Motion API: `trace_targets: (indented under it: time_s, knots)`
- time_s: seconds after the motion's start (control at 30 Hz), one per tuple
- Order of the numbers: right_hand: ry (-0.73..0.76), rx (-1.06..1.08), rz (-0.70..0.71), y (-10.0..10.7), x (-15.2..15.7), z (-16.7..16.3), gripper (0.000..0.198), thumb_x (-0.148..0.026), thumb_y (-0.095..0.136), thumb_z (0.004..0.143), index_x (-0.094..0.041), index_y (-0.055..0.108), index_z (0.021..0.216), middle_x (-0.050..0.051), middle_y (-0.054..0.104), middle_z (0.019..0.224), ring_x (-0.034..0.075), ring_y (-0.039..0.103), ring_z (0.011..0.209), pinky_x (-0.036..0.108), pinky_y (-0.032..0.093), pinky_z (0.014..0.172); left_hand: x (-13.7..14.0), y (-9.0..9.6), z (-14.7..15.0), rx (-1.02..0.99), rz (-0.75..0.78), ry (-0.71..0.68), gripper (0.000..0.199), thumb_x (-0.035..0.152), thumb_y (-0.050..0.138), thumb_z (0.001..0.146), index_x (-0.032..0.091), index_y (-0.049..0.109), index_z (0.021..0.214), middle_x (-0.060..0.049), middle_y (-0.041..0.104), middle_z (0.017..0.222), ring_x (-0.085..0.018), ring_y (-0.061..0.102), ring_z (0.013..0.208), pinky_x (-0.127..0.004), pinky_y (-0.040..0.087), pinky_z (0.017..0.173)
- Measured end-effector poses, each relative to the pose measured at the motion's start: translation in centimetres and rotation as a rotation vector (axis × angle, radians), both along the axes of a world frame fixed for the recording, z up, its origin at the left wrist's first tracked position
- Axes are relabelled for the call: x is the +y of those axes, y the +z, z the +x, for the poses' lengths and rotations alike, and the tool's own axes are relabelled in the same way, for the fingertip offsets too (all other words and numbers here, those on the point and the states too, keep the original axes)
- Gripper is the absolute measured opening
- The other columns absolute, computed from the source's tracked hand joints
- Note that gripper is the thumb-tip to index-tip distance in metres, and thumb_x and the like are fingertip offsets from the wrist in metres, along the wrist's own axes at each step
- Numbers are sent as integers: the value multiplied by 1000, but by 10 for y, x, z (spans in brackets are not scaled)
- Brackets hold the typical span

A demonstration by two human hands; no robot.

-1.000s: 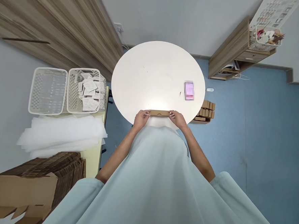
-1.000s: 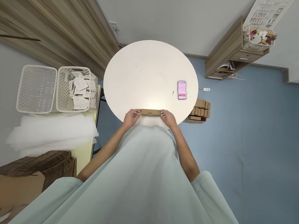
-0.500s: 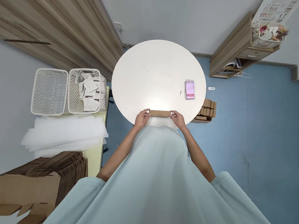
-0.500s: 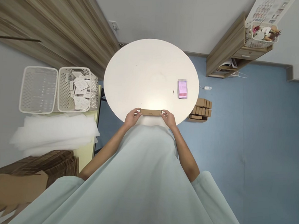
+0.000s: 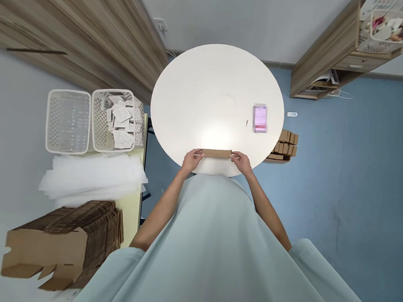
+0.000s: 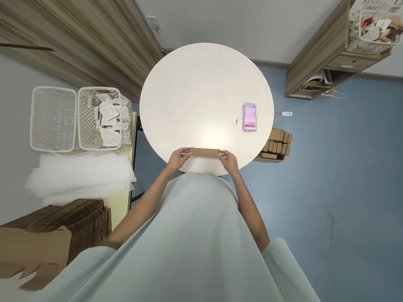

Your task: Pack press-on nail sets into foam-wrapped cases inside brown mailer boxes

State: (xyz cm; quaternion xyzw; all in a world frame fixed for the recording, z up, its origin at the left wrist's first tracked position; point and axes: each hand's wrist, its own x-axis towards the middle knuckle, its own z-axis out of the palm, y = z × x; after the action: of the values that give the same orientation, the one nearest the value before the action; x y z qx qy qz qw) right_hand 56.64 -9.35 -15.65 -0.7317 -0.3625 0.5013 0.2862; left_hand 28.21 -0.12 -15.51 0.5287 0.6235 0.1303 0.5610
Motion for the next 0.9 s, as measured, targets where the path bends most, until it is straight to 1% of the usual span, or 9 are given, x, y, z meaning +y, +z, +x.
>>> trace_targets:
  time_s: [0.13, 0.23, 0.37, 0.47, 0.53, 0.63, 0.73, 0.8, 0.9]
  knots:
    - [21, 4, -13, 5, -15, -3, 39, -41, 74, 95, -22, 76, 128, 9, 82, 119, 24, 78, 98, 39, 62, 92, -22, 7, -1, 59, 4, 22, 39, 33, 76, 92, 16, 76, 126, -15, 78, 132, -27, 77, 107, -41, 60, 100]
    - [21, 16, -25, 6, -31, -6, 40, -39, 74, 94, -21, 76, 130, 11, 80, 126, 25, 78, 100, 39, 64, 91, -42, 10, -1, 109, -38, 58, 39, 40, 76, 94, 16, 77, 124, -16, 79, 130, -29, 77, 111, -41, 61, 100]
    - [13, 9, -53, -3, -50, -11, 38, -41, 77, 93, -22, 78, 125, 11, 80, 130, 27, 79, 106, 41, 64, 96, -59, 3, 2, 117, -129, 46, 43, 48, 75, 95, 17, 78, 124, -15, 79, 131, -30, 78, 112, -41, 60, 103]
    - [-5, -16, -84, -14, -56, -13, 38, -45, 77, 93, -21, 80, 123, 12, 80, 132, 30, 79, 111, 44, 62, 101, -63, -6, 10, 131, -181, 10, 39, 44, 75, 95, 16, 77, 123, -15, 79, 133, -29, 78, 113, -40, 60, 103]
    - [-24, -12, -96, -20, -59, -14, 37, -43, 75, 94, -22, 81, 124, 11, 80, 132, 30, 79, 111, 46, 62, 103, -63, -10, 15, 156, -197, -3, 35, 39, 76, 93, 16, 77, 119, -16, 79, 131, -30, 78, 112, -42, 61, 103]
    - [-70, 48, -72, -26, -63, -15, 39, -39, 73, 92, -23, 82, 126, 9, 80, 134, 32, 80, 112, 49, 60, 107, -64, -8, 21, 182, -160, -14, 30, 33, 76, 90, 16, 77, 115, -16, 80, 131, -32, 78, 113, -47, 59, 107]
    - [-153, 161, -19, -27, -70, -14, 45, -44, 74, 89, -23, 82, 128, 8, 79, 136, 33, 78, 116, 52, 58, 110, -70, -1, 22, 158, -100, 14, 30, 32, 73, 92, 18, 76, 119, -15, 77, 137, -31, 78, 113, -47, 59, 107]
    - [-212, 247, 2, -26, -76, -12, 54, -51, 77, 85, -21, 81, 130, 9, 80, 133, 33, 78, 116, 52, 61, 106, -78, 4, 22, 88, -60, 66, 32, 34, 71, 94, 19, 74, 122, -15, 76, 139, -29, 78, 112, -46, 61, 103]
    - [-265, 323, 16, -20, -86, -7, 70, -61, 83, 79, -19, 79, 134, 11, 83, 122, 32, 80, 106, 51, 64, 96, -97, 12, 23, -37, -18, 159, 35, 40, 73, 93, 19, 73, 121, -16, 75, 138, -29, 78, 112, -45, 63, 100]
